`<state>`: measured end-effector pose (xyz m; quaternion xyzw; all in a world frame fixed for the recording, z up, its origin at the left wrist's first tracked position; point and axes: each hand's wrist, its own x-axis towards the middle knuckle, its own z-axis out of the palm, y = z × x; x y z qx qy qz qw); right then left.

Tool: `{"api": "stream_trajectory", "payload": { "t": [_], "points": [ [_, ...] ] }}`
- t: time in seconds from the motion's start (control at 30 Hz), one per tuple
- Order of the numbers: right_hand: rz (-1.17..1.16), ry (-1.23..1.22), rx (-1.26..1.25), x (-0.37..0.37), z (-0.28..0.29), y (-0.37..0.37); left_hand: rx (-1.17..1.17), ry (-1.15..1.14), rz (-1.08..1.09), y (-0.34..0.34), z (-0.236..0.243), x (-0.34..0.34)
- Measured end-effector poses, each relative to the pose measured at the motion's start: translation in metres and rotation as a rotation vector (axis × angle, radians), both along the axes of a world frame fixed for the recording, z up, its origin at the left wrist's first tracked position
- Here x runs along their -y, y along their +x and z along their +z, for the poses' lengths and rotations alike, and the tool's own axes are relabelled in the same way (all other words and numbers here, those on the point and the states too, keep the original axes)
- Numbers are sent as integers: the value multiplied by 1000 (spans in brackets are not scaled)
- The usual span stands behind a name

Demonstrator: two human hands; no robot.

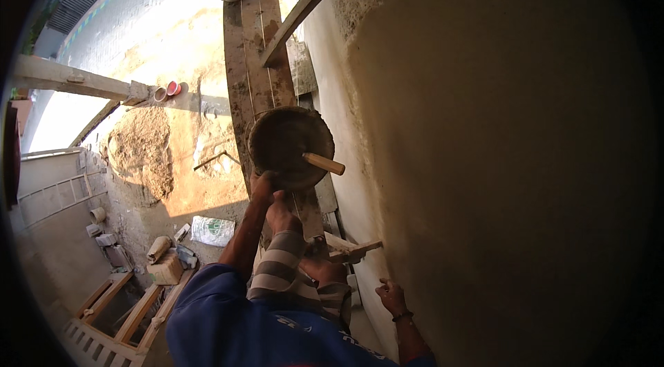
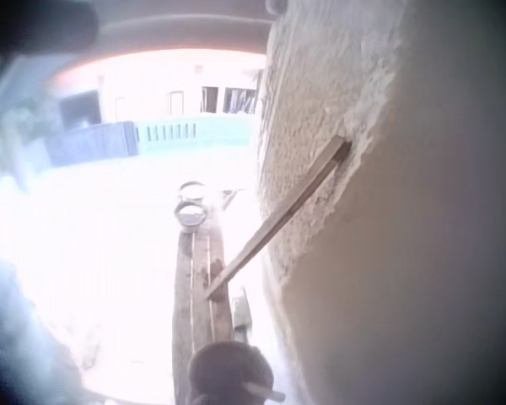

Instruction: The person applies wet plaster to an interior wall using a trowel and then smooths it across the surface with a long wooden board.

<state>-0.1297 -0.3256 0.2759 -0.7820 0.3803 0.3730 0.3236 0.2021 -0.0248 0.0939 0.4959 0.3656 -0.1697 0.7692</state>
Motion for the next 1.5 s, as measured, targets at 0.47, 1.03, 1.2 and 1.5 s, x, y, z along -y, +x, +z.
{"api": "stream_trajectory", "payload": {
  "t": [0.47, 1.03, 1.2, 1.5],
  "points": [
    [180, -19, -27, 20, -127, 70, -92, -83, 430, 111, -302, -19],
    [-278, 236, 1061, -32, -88, 801, -135, 422, 266, 67, -385, -53],
    [-444, 418, 1089, -34, -106, 869, -119, 247, 284, 63, -384, -58],
    [-652, 531, 1214, -58, -116, 778, -290, 660, 124, 73, -269, -63]
  ]
}}
